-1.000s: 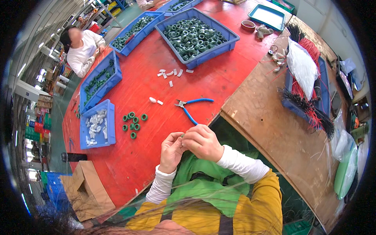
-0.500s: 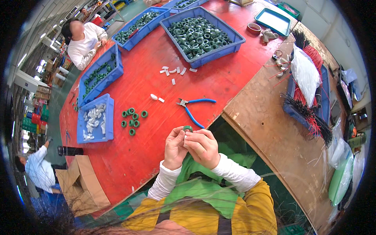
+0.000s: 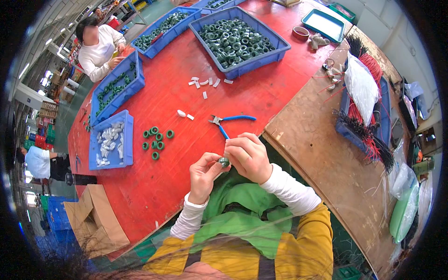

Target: The person takes green rings from a tray onto the table and fits white sleeves onto the green rings by hand and with pliers.

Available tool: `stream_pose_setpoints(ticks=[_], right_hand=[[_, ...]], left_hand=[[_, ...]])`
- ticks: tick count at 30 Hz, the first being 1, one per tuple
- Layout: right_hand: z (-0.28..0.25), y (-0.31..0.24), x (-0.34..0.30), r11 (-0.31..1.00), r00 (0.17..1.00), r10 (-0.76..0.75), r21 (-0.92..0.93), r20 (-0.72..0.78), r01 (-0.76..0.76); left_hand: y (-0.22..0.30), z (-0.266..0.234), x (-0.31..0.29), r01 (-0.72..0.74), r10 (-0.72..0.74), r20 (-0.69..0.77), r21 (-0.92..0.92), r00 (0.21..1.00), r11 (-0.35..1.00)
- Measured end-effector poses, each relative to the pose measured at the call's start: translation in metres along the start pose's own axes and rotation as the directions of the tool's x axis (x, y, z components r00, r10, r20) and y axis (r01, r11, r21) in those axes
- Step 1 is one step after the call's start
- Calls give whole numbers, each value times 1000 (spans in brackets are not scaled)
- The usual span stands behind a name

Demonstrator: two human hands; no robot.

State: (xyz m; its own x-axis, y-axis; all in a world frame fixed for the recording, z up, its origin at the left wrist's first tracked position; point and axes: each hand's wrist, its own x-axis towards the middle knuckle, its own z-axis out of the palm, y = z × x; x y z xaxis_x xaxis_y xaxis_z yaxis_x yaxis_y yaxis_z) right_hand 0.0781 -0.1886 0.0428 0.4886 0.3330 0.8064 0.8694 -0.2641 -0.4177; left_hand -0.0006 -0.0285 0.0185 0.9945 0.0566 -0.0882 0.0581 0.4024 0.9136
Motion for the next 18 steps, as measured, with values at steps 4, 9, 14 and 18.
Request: stream_pose_setpoints(ticks=[4,9,14,18], right_hand=[[-2,0,3,999,997,30,14,71,-31],[-1,0,-3,983,976,147,88,164,-162],[-1,4,-17,633,700,491,340,519,-695],[-1,-3,-21,13,414,592,505,691,-863]], left_hand=[[8,-2,0,-43,38,89,60,995,997],[16,-5,2,-17,3,170,80,985,997],[8,-11,-1,-48,48,218,-7,975,999],[2,-8,-2,7,9,202,-74,979,997]])
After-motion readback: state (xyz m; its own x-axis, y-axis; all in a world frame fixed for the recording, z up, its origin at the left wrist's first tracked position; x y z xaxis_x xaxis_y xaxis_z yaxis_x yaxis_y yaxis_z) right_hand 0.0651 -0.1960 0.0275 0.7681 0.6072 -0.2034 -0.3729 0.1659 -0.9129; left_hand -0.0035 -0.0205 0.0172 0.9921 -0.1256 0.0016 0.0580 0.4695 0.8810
